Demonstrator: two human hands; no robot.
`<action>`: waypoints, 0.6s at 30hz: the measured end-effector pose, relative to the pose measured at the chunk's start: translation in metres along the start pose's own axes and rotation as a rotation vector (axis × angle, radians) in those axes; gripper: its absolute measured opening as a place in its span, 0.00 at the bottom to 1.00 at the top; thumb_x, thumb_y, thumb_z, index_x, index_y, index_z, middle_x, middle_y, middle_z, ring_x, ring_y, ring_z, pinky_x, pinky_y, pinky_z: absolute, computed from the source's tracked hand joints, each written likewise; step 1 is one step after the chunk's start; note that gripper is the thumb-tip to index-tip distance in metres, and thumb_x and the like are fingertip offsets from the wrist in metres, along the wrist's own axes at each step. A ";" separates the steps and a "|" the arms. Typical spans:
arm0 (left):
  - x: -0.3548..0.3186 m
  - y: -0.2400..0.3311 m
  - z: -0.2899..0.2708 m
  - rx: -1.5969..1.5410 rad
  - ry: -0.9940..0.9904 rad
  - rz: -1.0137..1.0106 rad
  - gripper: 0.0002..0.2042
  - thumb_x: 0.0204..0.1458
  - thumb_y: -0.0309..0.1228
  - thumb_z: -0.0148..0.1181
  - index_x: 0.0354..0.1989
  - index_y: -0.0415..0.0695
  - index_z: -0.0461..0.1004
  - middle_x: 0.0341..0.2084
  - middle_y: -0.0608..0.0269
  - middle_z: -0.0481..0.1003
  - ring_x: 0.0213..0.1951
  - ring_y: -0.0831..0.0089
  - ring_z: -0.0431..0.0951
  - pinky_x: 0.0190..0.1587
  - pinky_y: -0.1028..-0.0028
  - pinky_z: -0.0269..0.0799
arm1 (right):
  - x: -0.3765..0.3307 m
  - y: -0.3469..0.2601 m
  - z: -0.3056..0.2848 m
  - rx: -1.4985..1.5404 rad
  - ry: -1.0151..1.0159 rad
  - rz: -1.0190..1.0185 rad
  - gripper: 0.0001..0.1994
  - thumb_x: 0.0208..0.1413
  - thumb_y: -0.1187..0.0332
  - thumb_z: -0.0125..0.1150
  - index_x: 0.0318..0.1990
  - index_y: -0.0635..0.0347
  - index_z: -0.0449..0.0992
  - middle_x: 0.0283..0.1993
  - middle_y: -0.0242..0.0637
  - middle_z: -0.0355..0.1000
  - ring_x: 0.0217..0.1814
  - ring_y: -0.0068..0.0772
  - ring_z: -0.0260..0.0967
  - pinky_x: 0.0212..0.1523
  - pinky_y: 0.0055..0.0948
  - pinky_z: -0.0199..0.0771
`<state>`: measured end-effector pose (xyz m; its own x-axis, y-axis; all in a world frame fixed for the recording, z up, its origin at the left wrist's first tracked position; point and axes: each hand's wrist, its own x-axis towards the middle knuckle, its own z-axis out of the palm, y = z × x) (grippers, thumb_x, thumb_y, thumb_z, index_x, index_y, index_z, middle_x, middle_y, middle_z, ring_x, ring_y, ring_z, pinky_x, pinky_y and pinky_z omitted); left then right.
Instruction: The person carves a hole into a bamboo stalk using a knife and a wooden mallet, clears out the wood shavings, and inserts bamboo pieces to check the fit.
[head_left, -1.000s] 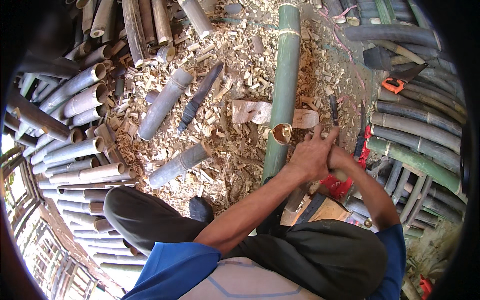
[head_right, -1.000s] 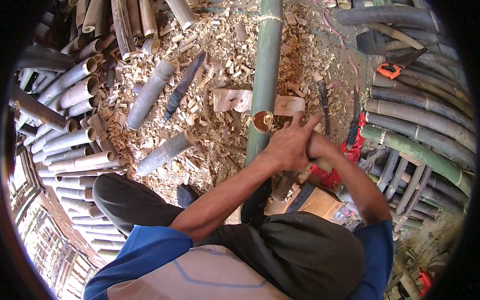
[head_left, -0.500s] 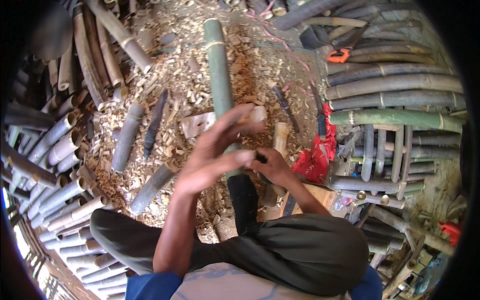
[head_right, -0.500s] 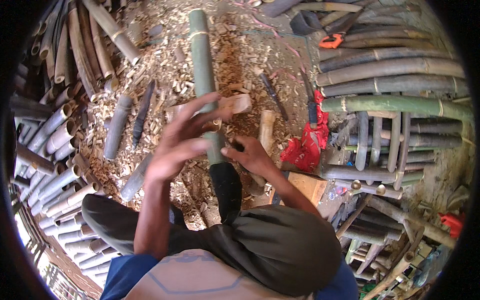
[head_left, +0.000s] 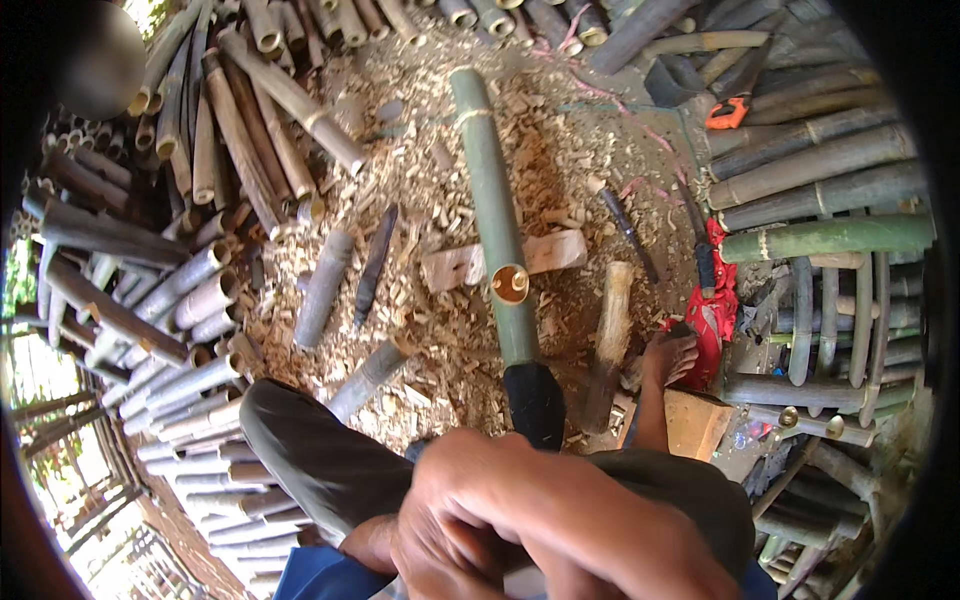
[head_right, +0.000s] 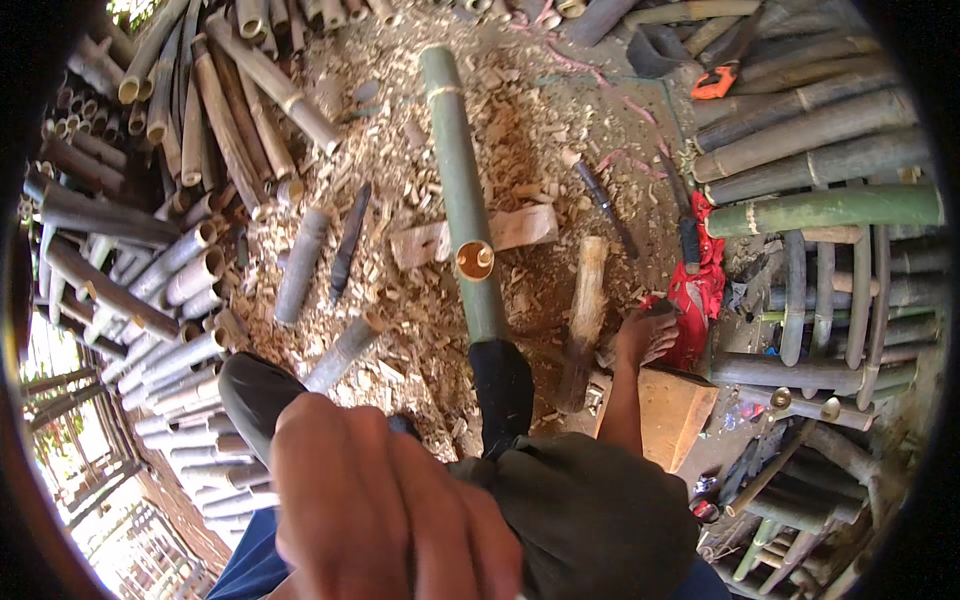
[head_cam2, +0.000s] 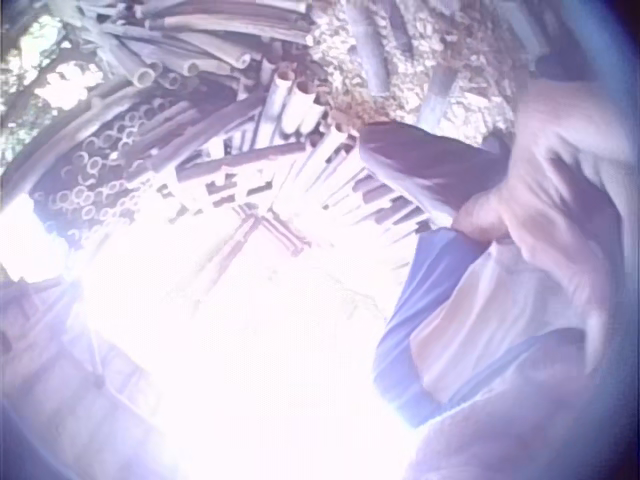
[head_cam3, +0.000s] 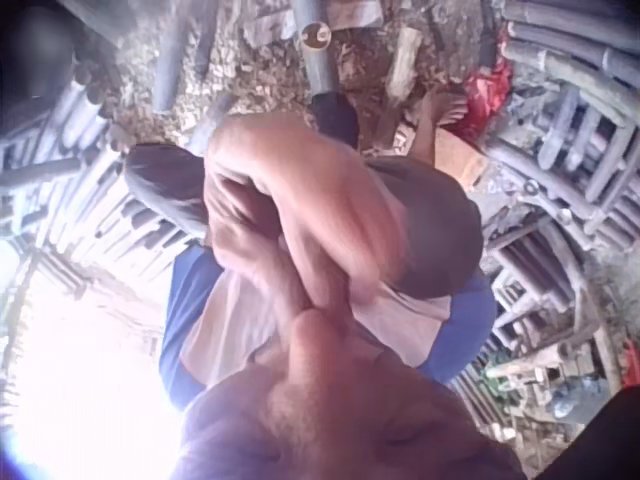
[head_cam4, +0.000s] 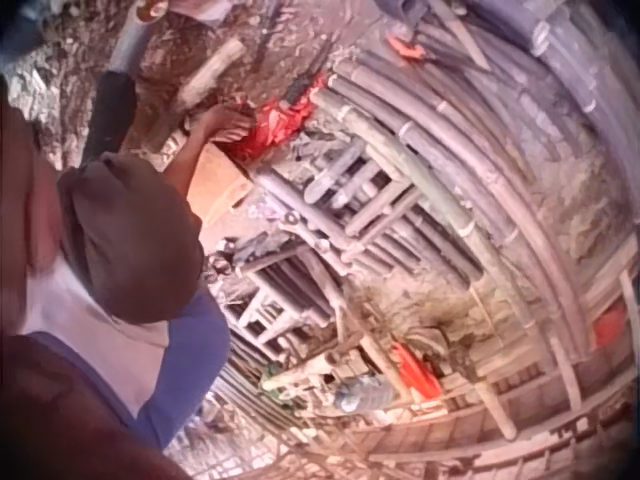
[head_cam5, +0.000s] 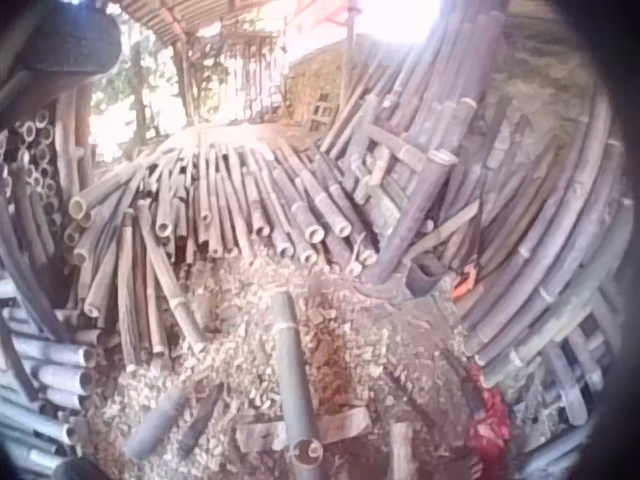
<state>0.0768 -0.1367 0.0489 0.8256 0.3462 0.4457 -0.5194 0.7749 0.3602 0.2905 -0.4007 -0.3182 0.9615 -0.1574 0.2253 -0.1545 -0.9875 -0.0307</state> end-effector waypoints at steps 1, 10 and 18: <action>-0.005 0.004 0.009 0.197 0.137 -0.035 0.27 0.54 0.38 0.72 0.55 0.30 0.74 0.26 0.54 0.82 0.30 0.56 0.84 0.45 0.58 0.80 | 0.004 -0.029 -0.017 0.140 -0.041 -0.203 0.25 0.62 0.54 0.62 0.60 0.61 0.70 0.52 0.54 0.74 0.60 0.58 0.70 0.62 0.57 0.64; -0.131 -0.033 -0.126 0.837 0.541 -0.870 0.19 0.57 0.23 0.60 0.57 0.32 0.75 0.42 0.53 0.83 0.47 0.70 0.82 0.55 0.70 0.75 | 0.128 -0.071 0.042 0.347 -0.267 -0.835 0.11 0.54 0.63 0.68 0.41 0.58 0.79 0.43 0.52 0.79 0.45 0.61 0.76 0.44 0.53 0.77; -0.082 -0.131 -0.155 0.789 0.628 -0.770 0.28 0.61 0.32 0.65 0.66 0.33 0.65 0.48 0.50 0.79 0.48 0.68 0.80 0.51 0.67 0.77 | 0.123 -0.032 -0.002 0.604 -0.580 -0.607 0.14 0.59 0.61 0.59 0.36 0.65 0.78 0.25 0.46 0.74 0.30 0.41 0.74 0.35 0.41 0.72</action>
<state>0.1112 -0.1846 -0.1618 0.8210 0.3058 -0.4821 0.3289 0.4370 0.8372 0.4135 -0.3884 -0.2876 0.8259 0.5479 -0.1333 0.3790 -0.7144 -0.5882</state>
